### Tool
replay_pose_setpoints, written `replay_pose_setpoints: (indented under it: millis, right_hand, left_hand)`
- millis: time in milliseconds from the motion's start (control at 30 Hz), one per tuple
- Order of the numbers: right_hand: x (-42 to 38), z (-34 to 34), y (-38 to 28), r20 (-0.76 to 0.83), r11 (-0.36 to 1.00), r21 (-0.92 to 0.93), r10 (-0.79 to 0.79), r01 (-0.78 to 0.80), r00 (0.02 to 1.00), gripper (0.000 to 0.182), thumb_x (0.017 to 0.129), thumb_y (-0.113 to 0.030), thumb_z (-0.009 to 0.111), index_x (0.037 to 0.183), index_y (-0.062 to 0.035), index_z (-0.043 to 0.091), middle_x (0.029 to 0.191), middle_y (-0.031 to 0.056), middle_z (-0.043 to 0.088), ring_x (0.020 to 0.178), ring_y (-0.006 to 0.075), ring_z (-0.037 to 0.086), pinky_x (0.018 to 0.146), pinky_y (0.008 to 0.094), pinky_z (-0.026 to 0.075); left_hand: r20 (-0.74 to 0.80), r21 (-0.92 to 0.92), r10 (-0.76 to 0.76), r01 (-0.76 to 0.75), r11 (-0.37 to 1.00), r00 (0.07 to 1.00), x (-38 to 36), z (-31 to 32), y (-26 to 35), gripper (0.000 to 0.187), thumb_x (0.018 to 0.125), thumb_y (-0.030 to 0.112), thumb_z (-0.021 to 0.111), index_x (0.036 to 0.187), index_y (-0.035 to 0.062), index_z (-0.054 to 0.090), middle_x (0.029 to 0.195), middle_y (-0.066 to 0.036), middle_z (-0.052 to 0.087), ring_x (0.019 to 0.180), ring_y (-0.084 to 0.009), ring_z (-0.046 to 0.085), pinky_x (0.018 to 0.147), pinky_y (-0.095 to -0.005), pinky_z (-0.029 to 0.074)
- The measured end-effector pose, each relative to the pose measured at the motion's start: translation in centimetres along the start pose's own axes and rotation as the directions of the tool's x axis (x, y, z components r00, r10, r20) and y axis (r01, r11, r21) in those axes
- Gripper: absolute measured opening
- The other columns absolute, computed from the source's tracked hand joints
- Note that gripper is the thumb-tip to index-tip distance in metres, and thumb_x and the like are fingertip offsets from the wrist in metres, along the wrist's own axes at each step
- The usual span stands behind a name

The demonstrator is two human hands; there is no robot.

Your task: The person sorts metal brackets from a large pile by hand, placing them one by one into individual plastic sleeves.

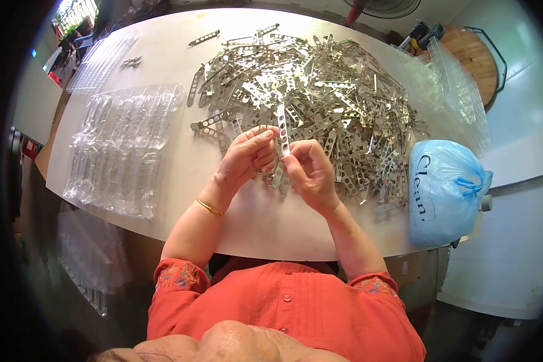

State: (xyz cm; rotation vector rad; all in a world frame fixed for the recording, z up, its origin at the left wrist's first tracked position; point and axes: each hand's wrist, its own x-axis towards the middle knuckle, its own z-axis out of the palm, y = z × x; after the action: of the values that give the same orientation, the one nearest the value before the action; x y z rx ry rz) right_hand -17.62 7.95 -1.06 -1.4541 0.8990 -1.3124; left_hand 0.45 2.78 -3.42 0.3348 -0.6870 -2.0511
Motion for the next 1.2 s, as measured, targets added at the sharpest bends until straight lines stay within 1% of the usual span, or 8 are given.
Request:
replay_pose_setpoints:
  millis: [67,333,733,800,833,900,1000,1200]
  right_hand:
    - [-0.8,0.5,0.3,-0.013,0.996,0.012,0.088,-0.088,0.996,0.012,0.096,0.002,0.058,0.105,-0.0042,0.052,0.098,0.0023,0.058,0.084,0.0054,0.058,0.075,0.0223,0.051]
    - [-1.2,0.9,1.3,0.088,0.983,0.126,0.126,-0.137,0.988,0.011,0.098,0.0,0.059,0.105,-0.0031,0.052,0.096,0.0029,0.061,0.081,0.0078,0.062,0.073,0.0241,0.053]
    - [-2.0,1.0,1.3,0.004,0.976,0.142,0.166,-0.165,0.986,0.014,0.097,-0.002,0.062,0.106,-0.0036,0.052,0.095,0.0023,0.061,0.08,0.0077,0.062,0.071,0.0235,0.054]
    - [-2.1,1.3,1.8,-0.117,0.988,-0.122,-0.105,0.091,0.988,0.017,0.093,0.0,0.067,0.104,-0.0034,0.055,0.094,0.0044,0.061,0.077,0.0101,0.062,0.066,0.0234,0.052]
    - [-1.9,1.1,1.7,-0.117,0.988,-0.122,-0.104,0.09,0.988,0.017,0.093,0.0,0.067,0.104,-0.0034,0.055,0.094,0.0044,0.061,0.077,0.0101,0.062,0.066,0.0234,0.052]
    - [-1.4,0.7,1.2,0.062,0.698,-0.585,-0.469,0.413,0.881,0.02,0.088,0.003,0.071,0.103,-0.0031,0.059,0.094,0.0077,0.061,0.074,0.0158,0.063,0.062,0.0261,0.053]
    - [-1.4,0.9,0.8,0.192,0.547,-0.65,-0.553,0.527,0.811,0.023,0.084,0.004,0.073,0.104,-0.0028,0.062,0.093,0.0098,0.061,0.074,0.0212,0.064,0.06,0.03,0.054]
    - [-1.5,0.5,1.5,0.328,0.543,-0.614,-0.484,0.573,0.811,0.031,0.077,0.01,0.071,0.105,-0.0013,0.064,0.095,0.0099,0.062,0.078,0.0244,0.067,0.065,0.0326,0.058]
  left_hand:
    - [0.008,0.009,-0.002,0.002,1.0,1.0,0.1,-0.2,-0.2,0.017,0.103,0.019,0.056,0.106,0.0029,0.061,0.062,0.004,0.043,0.051,-0.0061,0.038,0.048,-0.0246,0.04]
    - [-0.069,0.061,-0.046,0.05,0.997,0.997,-0.1,0.2,0.0,0.015,0.102,0.019,0.059,0.1,0.0038,0.06,0.062,0.006,0.042,0.051,-0.0054,0.038,0.046,-0.0231,0.039]
    - [-0.078,0.064,-0.041,0.046,0.997,0.996,0.1,0.4,-0.4,0.017,0.103,0.018,0.056,0.103,0.0026,0.062,0.06,0.005,0.038,0.05,-0.0066,0.034,0.046,-0.0233,0.037]
    - [-0.075,0.076,-0.037,0.043,0.996,0.996,0.0,0.4,-0.5,0.018,0.103,0.018,0.055,0.107,0.0021,0.062,0.061,0.005,0.039,0.05,-0.0065,0.035,0.046,-0.0234,0.038]
    - [-0.073,0.088,-0.034,0.041,0.995,0.997,0.0,0.4,-0.5,0.019,0.104,0.018,0.055,0.11,0.0017,0.062,0.061,0.005,0.039,0.051,-0.0064,0.035,0.046,-0.0235,0.038]
    - [-0.065,0.09,-0.041,0.046,0.995,0.997,0.1,0.4,-0.6,0.021,0.104,0.019,0.054,0.113,0.0014,0.062,0.061,0.005,0.039,0.051,-0.0062,0.036,0.047,-0.0232,0.038]
    - [-0.053,0.097,-0.035,0.04,0.994,0.998,0.1,0.7,-0.7,0.023,0.104,0.019,0.054,0.116,0.0013,0.063,0.061,0.005,0.04,0.051,-0.0058,0.037,0.047,-0.0224,0.038]
    - [-0.068,0.116,-0.015,0.023,0.993,0.998,0.2,0.4,-1.1,0.016,0.1,0.014,0.062,0.112,0.0037,0.064,0.064,0.006,0.049,0.051,-0.0033,0.041,0.047,-0.0201,0.034]
